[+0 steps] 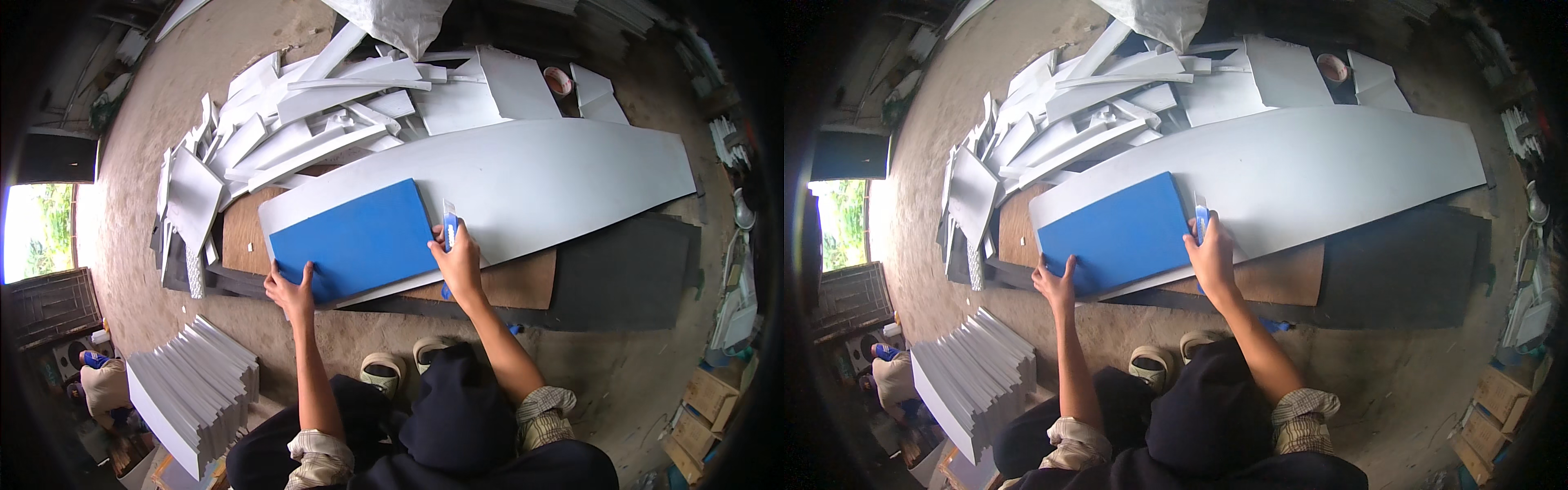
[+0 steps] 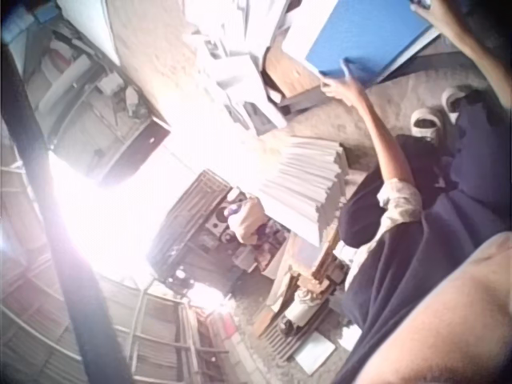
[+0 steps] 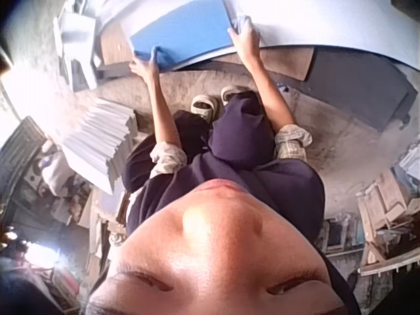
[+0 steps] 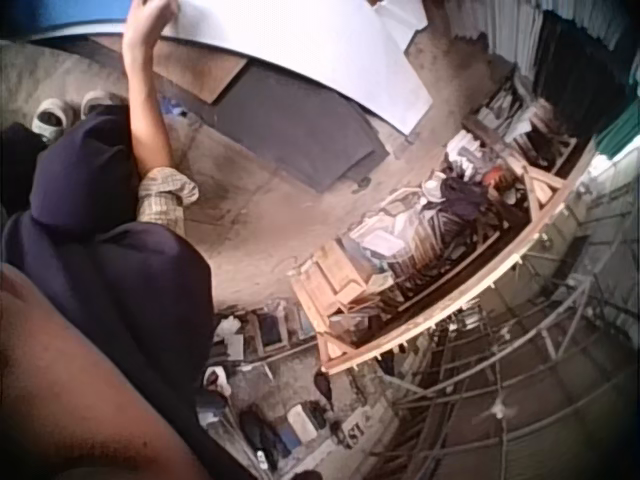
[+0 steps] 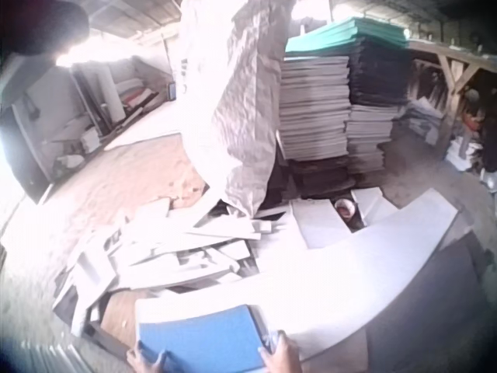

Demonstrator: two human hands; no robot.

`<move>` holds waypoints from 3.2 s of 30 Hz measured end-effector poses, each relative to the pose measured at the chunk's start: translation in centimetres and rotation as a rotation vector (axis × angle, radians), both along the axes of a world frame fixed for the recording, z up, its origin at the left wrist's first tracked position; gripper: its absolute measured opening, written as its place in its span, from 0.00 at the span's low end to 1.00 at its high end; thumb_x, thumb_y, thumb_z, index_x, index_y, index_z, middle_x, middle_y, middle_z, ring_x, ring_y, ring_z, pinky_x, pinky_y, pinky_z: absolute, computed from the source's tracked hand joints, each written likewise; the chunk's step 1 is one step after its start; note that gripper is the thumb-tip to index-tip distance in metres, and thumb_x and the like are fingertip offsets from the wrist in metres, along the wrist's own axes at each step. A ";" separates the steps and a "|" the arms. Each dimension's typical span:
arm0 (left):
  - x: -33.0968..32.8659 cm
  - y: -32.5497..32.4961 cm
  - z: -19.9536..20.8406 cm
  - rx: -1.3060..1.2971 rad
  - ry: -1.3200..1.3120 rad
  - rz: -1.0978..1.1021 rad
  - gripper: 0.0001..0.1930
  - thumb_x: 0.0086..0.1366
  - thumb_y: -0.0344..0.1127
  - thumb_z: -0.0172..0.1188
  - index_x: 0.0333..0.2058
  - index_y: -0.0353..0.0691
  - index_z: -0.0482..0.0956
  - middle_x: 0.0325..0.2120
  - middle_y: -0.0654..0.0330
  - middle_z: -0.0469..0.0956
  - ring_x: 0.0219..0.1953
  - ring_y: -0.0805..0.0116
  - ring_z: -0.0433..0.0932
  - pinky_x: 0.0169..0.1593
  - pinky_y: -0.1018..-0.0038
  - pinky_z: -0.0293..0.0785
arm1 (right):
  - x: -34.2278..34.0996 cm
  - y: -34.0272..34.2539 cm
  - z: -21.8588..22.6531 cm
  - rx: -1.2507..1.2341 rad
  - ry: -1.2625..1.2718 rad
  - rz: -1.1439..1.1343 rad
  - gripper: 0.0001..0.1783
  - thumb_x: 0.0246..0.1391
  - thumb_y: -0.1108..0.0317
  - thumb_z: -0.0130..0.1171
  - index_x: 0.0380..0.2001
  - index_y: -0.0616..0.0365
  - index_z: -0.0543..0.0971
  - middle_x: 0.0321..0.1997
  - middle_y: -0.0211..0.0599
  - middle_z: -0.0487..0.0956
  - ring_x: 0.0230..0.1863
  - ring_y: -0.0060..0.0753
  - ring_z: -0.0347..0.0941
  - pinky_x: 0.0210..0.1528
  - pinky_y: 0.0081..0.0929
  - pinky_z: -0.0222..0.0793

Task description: The person sits on the floor and uses a utility knife to cut white rectangular sheets of material. They use a blue rectangular board as a guide to ensure straight cuts, repeatedly aligning the board and slicing along its edge. The person handles the sheets one at a time, separating the cut pieces and discarding the excess material.

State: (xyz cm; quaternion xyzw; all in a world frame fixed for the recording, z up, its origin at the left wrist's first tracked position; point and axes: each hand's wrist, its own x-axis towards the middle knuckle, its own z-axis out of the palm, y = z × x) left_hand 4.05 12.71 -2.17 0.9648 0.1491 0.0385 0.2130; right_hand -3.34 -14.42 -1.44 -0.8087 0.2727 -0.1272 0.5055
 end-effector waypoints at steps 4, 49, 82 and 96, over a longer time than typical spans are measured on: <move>3.3 -0.3 0.3 -0.044 -0.020 -0.044 0.45 0.43 0.56 0.66 0.54 0.34 0.59 0.47 0.44 0.58 0.52 0.47 0.56 0.55 0.56 0.53 | 2.7 -0.4 0.5 0.135 -0.093 -0.042 0.13 0.39 0.81 0.57 0.33 0.64 0.71 0.27 0.35 0.76 0.27 0.28 0.72 0.32 0.26 0.68; 6.1 -0.5 -0.3 -0.197 -0.036 -0.088 0.45 0.42 0.50 0.69 0.55 0.35 0.58 0.49 0.48 0.57 0.55 0.52 0.57 0.58 0.60 0.52 | 2.8 -1.3 -0.2 0.160 -0.073 -0.038 0.15 0.40 0.78 0.61 0.32 0.63 0.67 0.27 0.38 0.76 0.27 0.31 0.73 0.29 0.26 0.69; 15.1 -19.3 0.4 0.001 0.247 -1.038 0.16 0.61 0.44 0.47 0.39 0.37 0.70 0.39 0.53 0.73 0.47 0.58 0.68 0.52 0.54 0.52 | 12.8 -3.2 2.5 -0.497 0.351 0.388 0.13 0.56 0.64 0.40 0.32 0.66 0.67 0.23 0.57 0.75 0.29 0.57 0.74 0.33 0.47 0.70; 13.4 -19.7 -1.3 -0.047 -0.021 -0.952 0.11 0.60 0.40 0.49 0.32 0.37 0.70 0.34 0.56 0.73 0.43 0.61 0.68 0.47 0.53 0.50 | 13.4 -3.7 3.4 -0.188 0.638 0.529 0.14 0.51 0.69 0.38 0.31 0.70 0.70 0.31 0.62 0.75 0.36 0.56 0.73 0.41 0.45 0.68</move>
